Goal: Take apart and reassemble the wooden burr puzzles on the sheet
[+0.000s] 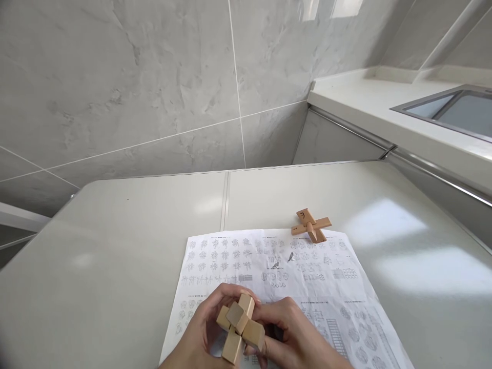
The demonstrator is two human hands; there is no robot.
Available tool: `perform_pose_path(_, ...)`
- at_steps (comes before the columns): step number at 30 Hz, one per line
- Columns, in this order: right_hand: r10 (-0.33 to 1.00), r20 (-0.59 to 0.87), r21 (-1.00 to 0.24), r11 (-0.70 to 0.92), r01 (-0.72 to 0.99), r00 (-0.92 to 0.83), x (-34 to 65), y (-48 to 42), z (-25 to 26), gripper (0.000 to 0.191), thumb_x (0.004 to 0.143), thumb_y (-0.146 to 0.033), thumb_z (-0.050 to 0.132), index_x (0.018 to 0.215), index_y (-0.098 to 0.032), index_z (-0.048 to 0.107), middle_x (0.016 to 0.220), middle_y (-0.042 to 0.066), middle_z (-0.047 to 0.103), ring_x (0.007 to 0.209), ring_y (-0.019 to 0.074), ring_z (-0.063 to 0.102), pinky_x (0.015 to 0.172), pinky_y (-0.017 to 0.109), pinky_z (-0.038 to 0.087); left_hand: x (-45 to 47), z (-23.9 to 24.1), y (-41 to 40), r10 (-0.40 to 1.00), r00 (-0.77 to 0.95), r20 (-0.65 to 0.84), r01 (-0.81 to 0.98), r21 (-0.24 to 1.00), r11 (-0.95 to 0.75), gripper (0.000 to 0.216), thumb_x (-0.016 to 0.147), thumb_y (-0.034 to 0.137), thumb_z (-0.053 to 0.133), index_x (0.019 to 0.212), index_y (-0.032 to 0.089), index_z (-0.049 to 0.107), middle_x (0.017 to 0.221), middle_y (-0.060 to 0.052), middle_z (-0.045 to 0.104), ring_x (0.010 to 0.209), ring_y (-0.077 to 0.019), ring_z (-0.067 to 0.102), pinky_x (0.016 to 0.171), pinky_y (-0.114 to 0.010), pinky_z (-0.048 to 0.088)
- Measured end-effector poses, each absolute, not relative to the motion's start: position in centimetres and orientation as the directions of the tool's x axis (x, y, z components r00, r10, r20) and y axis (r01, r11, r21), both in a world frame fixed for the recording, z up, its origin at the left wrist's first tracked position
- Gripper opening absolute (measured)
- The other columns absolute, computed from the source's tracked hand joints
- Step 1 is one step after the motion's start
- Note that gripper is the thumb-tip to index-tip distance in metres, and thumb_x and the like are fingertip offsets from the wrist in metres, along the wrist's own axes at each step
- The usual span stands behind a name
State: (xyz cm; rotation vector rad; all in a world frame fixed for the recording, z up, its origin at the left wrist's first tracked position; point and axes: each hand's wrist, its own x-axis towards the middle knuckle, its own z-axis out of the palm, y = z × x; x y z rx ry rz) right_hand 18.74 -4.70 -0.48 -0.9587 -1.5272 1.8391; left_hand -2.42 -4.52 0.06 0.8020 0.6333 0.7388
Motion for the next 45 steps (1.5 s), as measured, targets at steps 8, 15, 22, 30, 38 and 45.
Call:
perform_pose_path(8,0.801,-0.144,-0.988,-0.148,0.041,-0.581,18.7,-4.8,-0.6,0.043,0.104,-0.047,0.073,0.074,-0.020,0.058,0.063,-0.004,0.054,0.056,0.0107,0.049,0.056,0.022,0.036,-2.5,0.5,-4.4,0.787,0.575,-0.226,-0.297,0.838,0.458,0.074,0.057,0.008,0.103,0.120,0.029,0.069,0.117,-0.002,0.067,0.094,-0.0191,0.072,0.083,-0.031,0.061)
perform_pose_path(15,0.828,-0.096,-0.992,-0.032,0.126,-0.552,18.7,-5.0,-1.3,0.051,0.106,-0.056,0.067,0.072,-0.021,0.054,0.061,-0.005,0.049,0.056,0.0107,0.044,0.055,0.022,0.034,-2.8,0.2,-4.5,0.826,0.522,-0.215,-0.178,0.919,0.351,0.072,0.058,0.018,0.105,0.119,0.029,0.068,0.122,-0.005,0.066,0.113,-0.0261,0.064,0.090,-0.033,0.052)
perform_pose_path(22,0.895,0.033,-0.942,0.176,0.284,-0.445,19.0,-5.2,-2.5,0.040,0.109,-0.053,0.061,0.086,-0.022,0.071,0.062,-0.003,0.056,0.055,0.0142,0.049,0.056,0.024,0.042,-2.6,-0.5,-5.0,0.901,0.421,-0.108,-0.140,0.973,0.182,0.073,0.067,0.031,0.104,0.127,0.033,0.063,0.129,-0.007,0.062,0.120,-0.0299,0.063,0.100,-0.041,0.050)
perform_pose_path(30,0.922,-0.016,-0.956,0.100,0.277,-0.387,19.1,-5.3,-3.0,0.012,0.105,-0.034,0.065,0.103,-0.024,0.072,0.078,0.000,0.071,0.065,0.0165,0.060,0.062,0.025,0.048,-2.4,-1.3,-5.1,0.947,0.320,-0.026,-0.056,0.997,0.046,0.072,0.071,0.036,0.103,0.130,0.035,0.062,0.133,-0.007,0.064,0.121,-0.0298,0.063,0.101,-0.040,0.053)
perform_pose_path(38,0.904,-0.082,-0.989,-0.021,0.147,-0.419,19.2,-5.2,-2.4,0.006,0.103,-0.021,0.059,0.105,-0.025,0.063,0.081,-0.002,0.072,0.069,0.0158,0.063,0.065,0.025,0.049,-2.5,-0.4,-4.9,0.936,0.343,-0.084,0.006,0.996,0.087,0.071,0.074,0.036,0.101,0.134,0.031,0.064,0.130,-0.008,0.066,0.114,-0.0287,0.065,0.103,-0.043,0.053)
perform_pose_path(45,0.896,-0.126,-0.990,-0.086,0.110,-0.427,19.1,-5.0,-1.9,0.005,0.106,-0.028,0.061,0.107,-0.024,0.061,0.080,-0.001,0.074,0.070,0.0167,0.067,0.066,0.026,0.051,-2.3,-0.3,-4.6,0.934,0.342,-0.105,0.056,0.994,0.092,0.070,0.073,0.041,0.101,0.132,0.029,0.065,0.125,-0.009,0.068,0.111,-0.0289,0.064,0.097,-0.042,0.054)
